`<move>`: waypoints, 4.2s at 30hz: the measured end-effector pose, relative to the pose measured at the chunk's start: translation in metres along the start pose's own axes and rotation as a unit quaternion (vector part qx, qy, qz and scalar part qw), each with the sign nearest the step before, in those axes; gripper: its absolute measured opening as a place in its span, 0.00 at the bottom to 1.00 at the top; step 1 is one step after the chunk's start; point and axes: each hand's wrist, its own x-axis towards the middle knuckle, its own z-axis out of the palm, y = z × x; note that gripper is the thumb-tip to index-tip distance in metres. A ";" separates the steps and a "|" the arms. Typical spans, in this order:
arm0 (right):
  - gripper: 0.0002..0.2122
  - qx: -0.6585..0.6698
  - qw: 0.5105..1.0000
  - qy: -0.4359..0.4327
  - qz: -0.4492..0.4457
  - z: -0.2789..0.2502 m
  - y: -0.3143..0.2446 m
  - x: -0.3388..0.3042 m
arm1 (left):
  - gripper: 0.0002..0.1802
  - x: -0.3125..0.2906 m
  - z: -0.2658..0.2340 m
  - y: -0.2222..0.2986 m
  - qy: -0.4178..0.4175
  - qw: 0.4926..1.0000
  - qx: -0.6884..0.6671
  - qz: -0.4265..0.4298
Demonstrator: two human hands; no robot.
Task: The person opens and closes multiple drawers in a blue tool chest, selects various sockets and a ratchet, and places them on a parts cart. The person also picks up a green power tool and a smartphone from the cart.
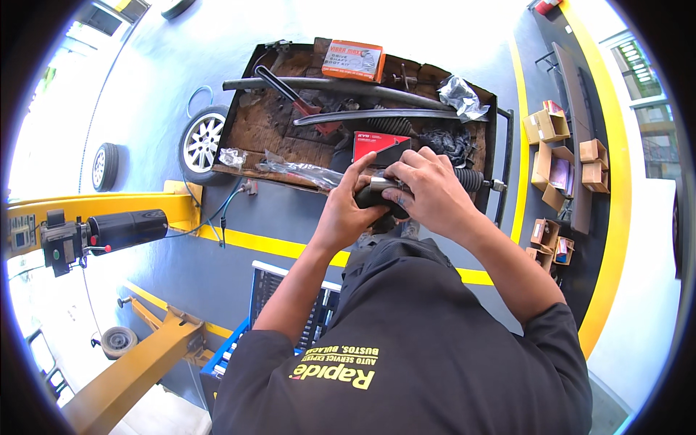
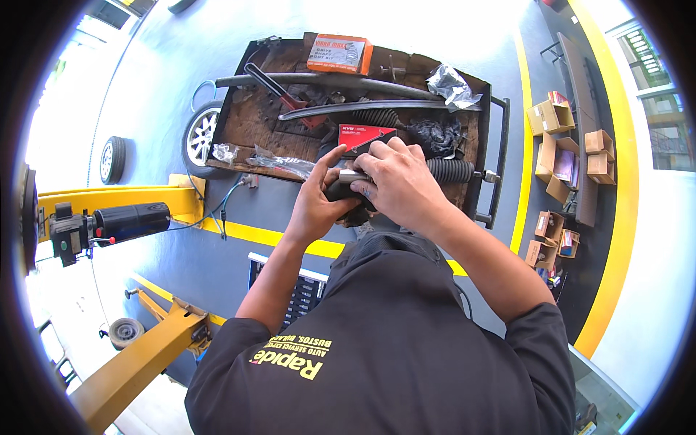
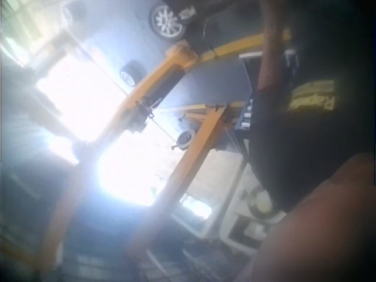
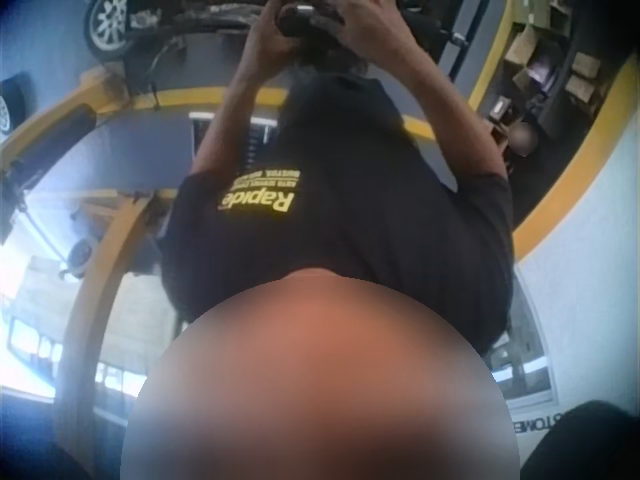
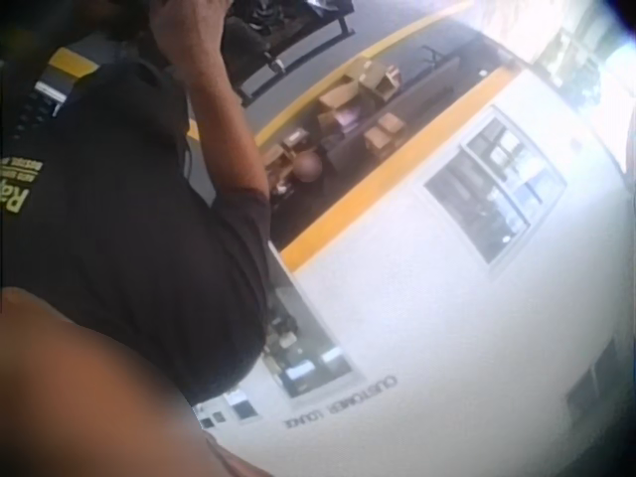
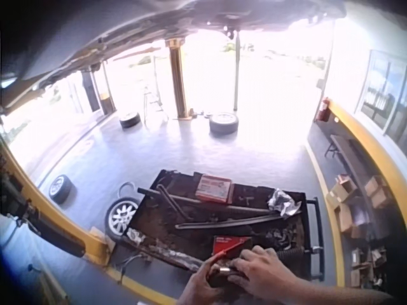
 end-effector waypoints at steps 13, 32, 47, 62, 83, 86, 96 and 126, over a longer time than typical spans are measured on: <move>0.15 0.279 0.929 -0.035 0.241 0.011 0.029 -0.040 | 0.29 0.041 -0.105 -0.038 0.275 0.945 -0.177 0.002; 0.09 0.597 0.718 -0.026 0.357 0.009 0.079 -0.074 | 0.17 0.029 -0.068 -0.022 0.045 0.998 0.034 -0.019; 0.19 0.379 0.837 -0.394 0.034 0.007 0.087 -0.026 | 0.16 -0.047 0.062 0.003 -0.007 0.996 -0.003 -0.088; 0.18 0.026 0.983 -0.140 -0.114 0.140 -0.038 0.187 | 0.14 -0.227 0.085 -0.089 0.548 0.818 -0.161 -0.071; 0.10 -0.063 0.966 -0.113 -0.221 0.215 -0.041 0.332 | 0.13 -0.090 -0.140 -0.073 0.544 0.837 -0.053 0.024; 0.11 -0.015 0.974 -0.162 -0.155 0.191 -0.040 0.335 | 0.15 -0.027 -0.174 -0.073 0.561 0.821 0.099 -0.031; 0.10 0.066 0.974 -0.113 -0.182 0.175 -0.036 0.329 | 0.18 0.073 -0.209 -0.096 0.554 0.815 0.129 -0.107; 0.13 -0.069 0.950 -0.040 -0.301 0.199 -0.036 0.300 | 0.14 0.074 -0.194 -0.116 0.600 0.795 0.083 0.025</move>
